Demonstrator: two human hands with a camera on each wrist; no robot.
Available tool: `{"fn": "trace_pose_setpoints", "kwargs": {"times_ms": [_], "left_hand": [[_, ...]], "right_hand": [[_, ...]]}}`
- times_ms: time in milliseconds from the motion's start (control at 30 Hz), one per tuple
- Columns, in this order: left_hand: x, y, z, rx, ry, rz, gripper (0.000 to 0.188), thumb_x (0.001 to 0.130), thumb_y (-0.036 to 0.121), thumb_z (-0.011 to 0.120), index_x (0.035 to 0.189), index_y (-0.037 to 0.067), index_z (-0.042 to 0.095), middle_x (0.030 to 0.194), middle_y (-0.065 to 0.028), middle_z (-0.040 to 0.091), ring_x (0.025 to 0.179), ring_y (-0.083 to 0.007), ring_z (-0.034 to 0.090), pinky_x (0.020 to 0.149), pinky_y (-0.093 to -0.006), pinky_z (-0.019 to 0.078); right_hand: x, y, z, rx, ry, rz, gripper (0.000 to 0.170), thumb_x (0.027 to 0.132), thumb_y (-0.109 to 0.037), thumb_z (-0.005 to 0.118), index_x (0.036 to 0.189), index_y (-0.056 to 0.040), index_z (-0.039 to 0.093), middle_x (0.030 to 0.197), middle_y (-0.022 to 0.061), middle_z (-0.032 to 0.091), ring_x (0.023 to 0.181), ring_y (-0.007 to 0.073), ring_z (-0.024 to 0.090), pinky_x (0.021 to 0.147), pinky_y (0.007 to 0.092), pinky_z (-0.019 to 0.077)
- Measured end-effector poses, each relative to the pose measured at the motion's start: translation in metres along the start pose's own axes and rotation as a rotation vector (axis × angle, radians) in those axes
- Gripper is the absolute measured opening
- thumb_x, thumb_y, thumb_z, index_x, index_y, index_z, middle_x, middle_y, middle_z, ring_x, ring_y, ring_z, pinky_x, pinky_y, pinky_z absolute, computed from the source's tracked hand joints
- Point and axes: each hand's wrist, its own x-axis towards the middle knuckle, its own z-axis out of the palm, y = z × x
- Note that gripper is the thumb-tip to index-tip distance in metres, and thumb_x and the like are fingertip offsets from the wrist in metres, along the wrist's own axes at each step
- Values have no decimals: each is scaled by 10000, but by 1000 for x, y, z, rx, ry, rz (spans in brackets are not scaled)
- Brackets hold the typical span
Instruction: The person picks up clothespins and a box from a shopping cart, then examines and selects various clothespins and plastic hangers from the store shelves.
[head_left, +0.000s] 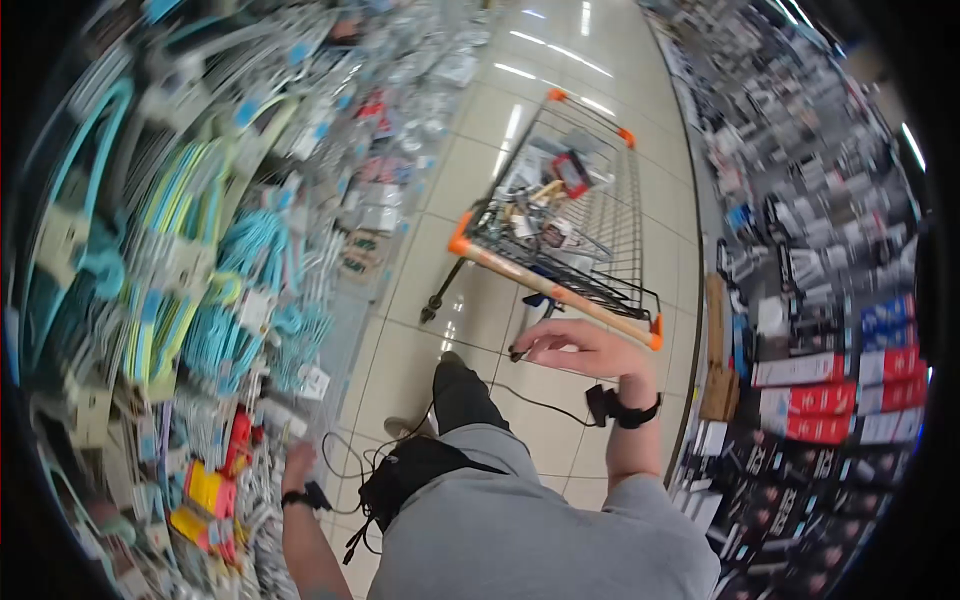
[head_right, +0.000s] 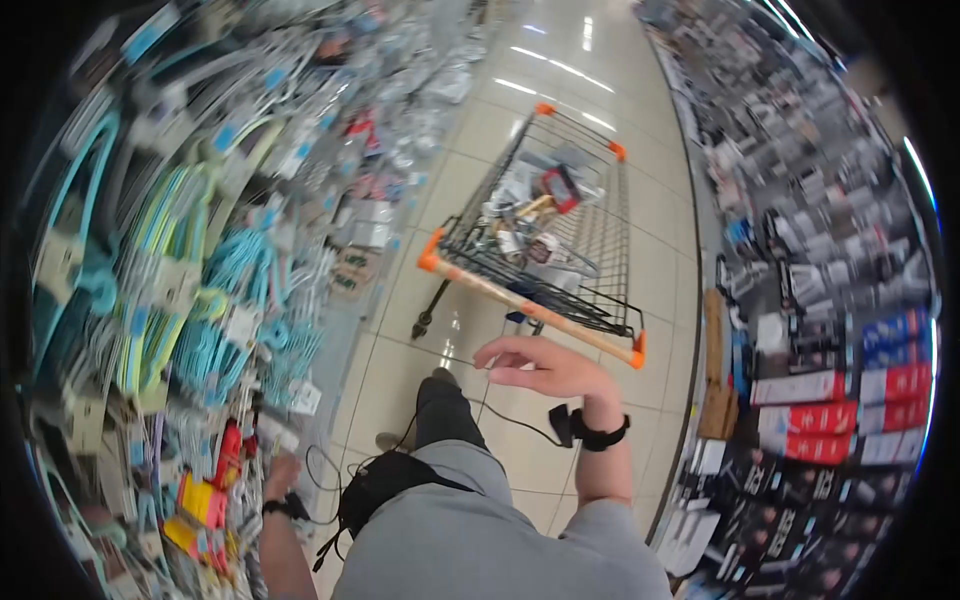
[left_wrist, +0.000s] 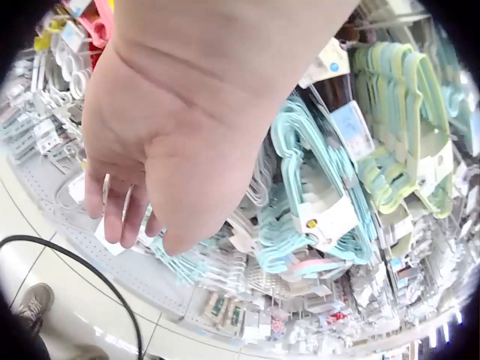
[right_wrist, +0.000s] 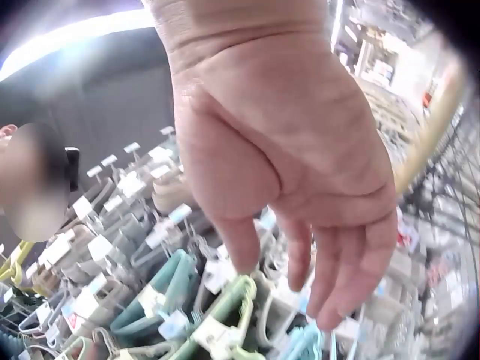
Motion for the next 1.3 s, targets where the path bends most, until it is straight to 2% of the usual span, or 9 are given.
{"fn": "trace_pose_setpoints", "kwargs": {"times_ms": [300,333,400,467,567,667,733,900,1300], "left_hand": [[-60,-44,41,-81,202,-326,171,847,224,552,761,91,615,703,-45,612,569,-163,580,461,-328,442],[-61,-38,63,-115,327,-297,154,837,204,566,767,78,619,733,-58,622,605,-182,598,492,-355,466],[-50,-43,90,1167,185,248,191,897,222,512,864,76,629,661,-22,572,584,-150,548,548,-327,458],[-108,39,162,100,231,-16,287,885,327,607,971,56,647,823,-11,637,727,-132,563,636,-305,457],[-149,107,220,80,313,-23,378,895,297,606,1128,1,634,950,-110,699,857,-175,653,786,-309,509],[-147,72,247,-141,494,62,366,888,290,623,1129,16,640,928,-122,705,868,-192,673,804,-320,523],[-155,78,263,35,699,-40,335,887,278,629,1119,37,648,891,-145,708,860,-222,688,795,-340,534],[-148,9,299,48,553,-118,377,874,338,634,1105,42,664,919,-141,718,847,-238,693,799,-350,536],[-170,-76,328,-250,572,-3,383,882,280,622,1124,-15,648,992,-165,706,868,-235,699,795,-331,551]], "right_hand": [[73,114,-263,-291,368,197,430,919,-347,627,1190,-13,622,1084,109,680,975,218,631,879,358,492],[105,192,-299,-501,345,348,499,911,-380,632,1228,3,591,1124,126,671,1026,244,624,915,373,483],[130,301,-340,-796,219,552,509,959,-369,537,1356,-51,513,1263,137,620,1191,284,560,1030,375,417],[122,449,-367,-807,158,634,590,884,-462,596,1306,-52,553,1201,165,639,1115,326,593,969,412,449],[106,657,-432,-1053,-46,578,625,818,-521,649,1187,-17,631,1120,244,650,1080,390,611,911,453,481],[126,478,-357,-863,169,828,562,810,-469,656,980,66,684,1019,296,658,1045,450,603,882,493,471],[137,502,-357,-789,283,878,489,820,-400,642,1010,49,685,1040,262,671,1049,436,612,889,495,477],[129,426,-327,-980,294,780,248,848,-126,535,988,9,688,1031,254,669,1008,438,624,835,497,506],[103,351,-348,-1000,543,321,377,942,-293,549,867,73,606,838,290,647,841,465,629,728,522,492]]}}
